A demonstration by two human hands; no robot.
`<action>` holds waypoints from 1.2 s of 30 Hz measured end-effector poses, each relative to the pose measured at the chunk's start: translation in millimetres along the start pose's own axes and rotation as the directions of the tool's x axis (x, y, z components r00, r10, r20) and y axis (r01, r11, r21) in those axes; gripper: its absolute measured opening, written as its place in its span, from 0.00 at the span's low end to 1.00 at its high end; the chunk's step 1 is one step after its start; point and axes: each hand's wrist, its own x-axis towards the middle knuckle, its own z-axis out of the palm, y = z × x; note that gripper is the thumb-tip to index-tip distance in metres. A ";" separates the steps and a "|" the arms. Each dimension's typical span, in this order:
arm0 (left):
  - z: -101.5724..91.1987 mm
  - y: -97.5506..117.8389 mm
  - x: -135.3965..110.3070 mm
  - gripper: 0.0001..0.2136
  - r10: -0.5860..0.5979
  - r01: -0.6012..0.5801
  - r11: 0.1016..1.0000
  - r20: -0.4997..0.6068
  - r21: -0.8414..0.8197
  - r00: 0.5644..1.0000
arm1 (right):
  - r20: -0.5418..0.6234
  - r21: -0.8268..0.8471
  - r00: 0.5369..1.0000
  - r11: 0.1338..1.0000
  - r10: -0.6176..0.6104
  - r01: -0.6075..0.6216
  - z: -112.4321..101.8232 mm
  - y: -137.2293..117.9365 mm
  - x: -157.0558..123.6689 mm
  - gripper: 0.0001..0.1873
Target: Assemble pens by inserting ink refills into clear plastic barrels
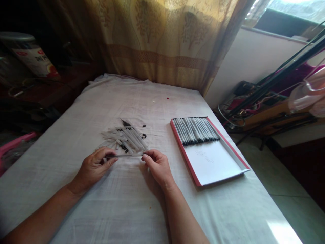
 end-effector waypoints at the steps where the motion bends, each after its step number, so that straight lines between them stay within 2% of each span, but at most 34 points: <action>1: 0.5 -0.1 -0.1 0.11 0.019 -0.019 1.000 -0.009 0.003 1.000 | 0.001 0.012 1.000 1.000 0.007 -0.007 0.0 0.3 0.2 0.14; 6: 4.2 -0.1 -1.7 0.10 0.054 -0.054 0.999 0.065 0.002 0.996 | 0.086 0.025 0.996 1.000 -0.007 0.005 4.1 2.5 -2.3 0.21; 9: 2.4 -1.6 1.0 0.11 0.058 -0.061 0.998 0.103 0.025 0.993 | 0.142 -0.072 0.990 0.997 -0.007 0.018 4.5 3.2 -3.5 0.15; 13: -5.9 -12.3 14.5 0.15 0.040 -0.052 0.985 0.074 0.167 0.996 | 0.057 -0.148 0.998 0.988 -0.026 0.034 -3.7 1.2 -0.8 0.14; 16: -9.6 -23.1 28.6 0.15 0.131 -0.138 0.917 0.043 0.373 0.990 | -0.017 -0.132 1.000 0.991 -0.022 0.019 -10.7 -1.1 1.6 0.16; 19: -8.9 -29.7 40.0 0.13 0.189 -0.212 0.828 0.097 0.519 0.977 | -0.059 -0.101 0.998 0.995 -0.018 0.012 -13.2 -2.1 2.3 0.17; 24: -7.2 -35.6 46.8 0.10 0.289 -0.322 0.746 0.153 0.583 0.945 | -0.069 -0.066 0.997 0.998 -0.019 0.015 -12.1 -3.4 1.8 0.20; 29: -9.9 -33.0 37.0 0.11 0.348 -0.345 0.739 0.110 0.578 0.931 | -0.089 -0.065 0.993 0.996 -0.072 0.067 -12.5 -10.1 -0.9 0.18; 36: -8.2 -4.7 4.3 0.09 0.381 -0.353 0.754 0.069 0.554 0.922 | -0.021 -0.119 0.983 0.977 -0.181 0.177 -8.8 -9.7 -4.7 0.13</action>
